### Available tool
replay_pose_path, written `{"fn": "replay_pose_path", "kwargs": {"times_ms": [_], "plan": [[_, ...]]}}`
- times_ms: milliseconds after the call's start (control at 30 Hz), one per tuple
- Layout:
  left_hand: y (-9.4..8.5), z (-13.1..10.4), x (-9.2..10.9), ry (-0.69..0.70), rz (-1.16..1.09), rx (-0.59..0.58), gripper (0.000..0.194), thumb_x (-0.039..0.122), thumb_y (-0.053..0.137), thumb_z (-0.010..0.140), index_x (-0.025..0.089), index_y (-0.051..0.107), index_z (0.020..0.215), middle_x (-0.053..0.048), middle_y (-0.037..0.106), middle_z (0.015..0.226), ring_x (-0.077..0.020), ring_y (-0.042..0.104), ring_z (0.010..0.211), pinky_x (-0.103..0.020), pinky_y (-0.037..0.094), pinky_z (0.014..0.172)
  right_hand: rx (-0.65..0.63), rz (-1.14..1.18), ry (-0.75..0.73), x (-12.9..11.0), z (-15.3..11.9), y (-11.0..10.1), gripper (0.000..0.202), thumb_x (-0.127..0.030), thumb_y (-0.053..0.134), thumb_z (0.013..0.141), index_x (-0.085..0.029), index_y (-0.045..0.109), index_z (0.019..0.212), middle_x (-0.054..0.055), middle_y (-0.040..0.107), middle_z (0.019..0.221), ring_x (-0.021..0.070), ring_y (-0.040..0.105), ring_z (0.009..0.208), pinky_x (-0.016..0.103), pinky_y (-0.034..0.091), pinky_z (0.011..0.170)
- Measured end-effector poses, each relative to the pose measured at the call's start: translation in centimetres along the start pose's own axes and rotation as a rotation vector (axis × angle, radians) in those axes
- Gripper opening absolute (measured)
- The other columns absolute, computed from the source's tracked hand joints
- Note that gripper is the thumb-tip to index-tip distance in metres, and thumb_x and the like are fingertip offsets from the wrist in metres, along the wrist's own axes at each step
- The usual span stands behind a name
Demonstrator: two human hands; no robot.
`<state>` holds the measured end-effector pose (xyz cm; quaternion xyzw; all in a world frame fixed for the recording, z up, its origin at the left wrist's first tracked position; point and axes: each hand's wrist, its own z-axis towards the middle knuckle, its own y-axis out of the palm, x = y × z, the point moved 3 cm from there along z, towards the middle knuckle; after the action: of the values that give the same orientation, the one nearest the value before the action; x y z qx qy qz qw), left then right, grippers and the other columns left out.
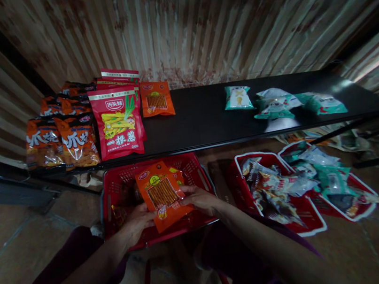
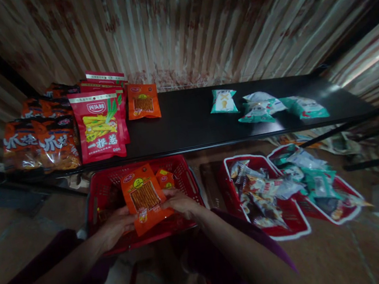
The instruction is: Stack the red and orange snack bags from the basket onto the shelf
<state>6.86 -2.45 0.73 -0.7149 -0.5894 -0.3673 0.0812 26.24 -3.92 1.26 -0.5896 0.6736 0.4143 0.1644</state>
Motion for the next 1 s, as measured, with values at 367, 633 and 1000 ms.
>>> {"fn": "replay_pose_path", "kwargs": {"times_ms": [367, 633, 1000], "plan": [[-0.3, 0.2, -0.3, 0.020, 0.092, 0.063, 0.038, 0.028, 0.079, 0.060, 0.017, 0.069, 0.095, -0.011, 0.070, 0.107, -0.0242, 0.065, 0.095, -0.031, 0.049, 0.075, -0.116, -0.180, -0.047, -1.0, -0.9, -1.1, 0.032, -0.025, 0.074, 0.056, -0.016, 0.073, 0.087, 0.001, 0.073, 0.078, 0.0181, 0.066, 0.075, 0.034, 0.048, 0.081], [0.2, 0.0, 0.4, 0.129, 0.185, 0.055, 0.029, 0.020, 0.075, 0.060, 0.014, 0.067, 0.088, -0.009, 0.072, 0.089, -0.0227, 0.066, 0.083, -0.033, 0.049, 0.075, -0.101, -0.182, -0.004, -1.4, -1.4, -2.1, 0.030, -0.028, 0.079, 0.055, -0.017, 0.074, 0.082, 0.000, 0.073, 0.075, 0.0144, 0.065, 0.071, 0.029, 0.048, 0.078], [2.2, 1.1, 3.4, 0.510, 0.209, 0.006, 0.026, 0.031, 0.068, 0.070, 0.017, 0.062, 0.091, -0.005, 0.069, 0.089, -0.0208, 0.064, 0.089, -0.037, 0.049, 0.086, -0.113, -0.144, -0.182, -4.5, -3.2, -3.1, 0.028, -0.027, 0.079, 0.061, -0.018, 0.074, 0.087, 0.002, 0.074, 0.083, 0.0135, 0.067, 0.076, 0.027, 0.050, 0.078]]}}
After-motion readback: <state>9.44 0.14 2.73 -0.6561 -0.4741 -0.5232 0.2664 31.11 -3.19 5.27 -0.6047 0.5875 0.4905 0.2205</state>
